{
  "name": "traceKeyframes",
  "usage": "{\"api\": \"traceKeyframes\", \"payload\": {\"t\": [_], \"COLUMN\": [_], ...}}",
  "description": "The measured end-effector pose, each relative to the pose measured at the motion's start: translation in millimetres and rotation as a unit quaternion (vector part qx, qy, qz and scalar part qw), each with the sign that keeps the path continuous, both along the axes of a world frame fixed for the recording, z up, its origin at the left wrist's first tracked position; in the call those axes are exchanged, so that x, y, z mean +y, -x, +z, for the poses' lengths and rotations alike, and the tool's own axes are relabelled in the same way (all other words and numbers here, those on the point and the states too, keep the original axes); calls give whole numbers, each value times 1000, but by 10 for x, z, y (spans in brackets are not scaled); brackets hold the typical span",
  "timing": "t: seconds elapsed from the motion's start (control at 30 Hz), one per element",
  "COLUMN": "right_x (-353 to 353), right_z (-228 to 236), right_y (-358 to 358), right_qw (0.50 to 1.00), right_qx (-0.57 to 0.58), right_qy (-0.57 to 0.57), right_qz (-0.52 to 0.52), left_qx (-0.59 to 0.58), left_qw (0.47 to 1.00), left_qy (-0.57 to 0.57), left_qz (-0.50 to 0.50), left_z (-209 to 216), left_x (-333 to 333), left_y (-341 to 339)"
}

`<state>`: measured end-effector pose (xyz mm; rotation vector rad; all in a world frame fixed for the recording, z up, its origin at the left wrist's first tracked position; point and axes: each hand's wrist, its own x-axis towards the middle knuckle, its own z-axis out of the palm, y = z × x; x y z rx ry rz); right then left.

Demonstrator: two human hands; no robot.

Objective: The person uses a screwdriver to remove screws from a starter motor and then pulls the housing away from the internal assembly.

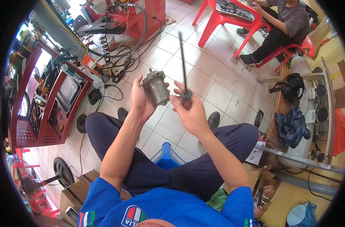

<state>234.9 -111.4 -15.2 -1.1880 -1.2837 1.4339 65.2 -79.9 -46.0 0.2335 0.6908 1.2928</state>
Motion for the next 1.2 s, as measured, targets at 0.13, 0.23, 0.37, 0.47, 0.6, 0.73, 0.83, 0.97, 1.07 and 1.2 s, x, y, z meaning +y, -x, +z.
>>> {"api": "traceKeyframes", "payload": {"t": [0.13,0.23,0.37,0.47,0.6,0.73,0.83,0.97,1.07,1.2], "right_x": [141,176,229,261,200,124,163,128,71,-257], "right_z": [-155,-281,-276,-173,-103,-140,-26,70,155,98], "right_y": [169,247,151,5,-38,-14,-15,-63,-228,-357], "right_qw": [999,1000,997,986,971,974,978,989,987,992], "right_qx": [-1,13,51,128,184,148,98,-15,-116,-81], "right_qy": [25,19,54,107,146,164,175,144,102,88], "right_qz": [47,21,14,28,39,44,66,36,41,28], "left_qx": [19,52,170,211,65,87,56,69,-7,-25], "left_qw": [1000,998,985,976,997,996,998,991,982,982], "left_qy": [3,3,-25,-23,6,12,34,71,110,75], "left_qz": [15,21,17,56,-26,-9,10,86,156,174], "left_z": [1,-1,54,25,112,13,-74,-69,-66,-62], "left_x": [3,-17,-27,0,1,46,49,162,249,261], "left_y": [-47,-71,-54,-14,-243,-367,-339,-287,-73,134]}}
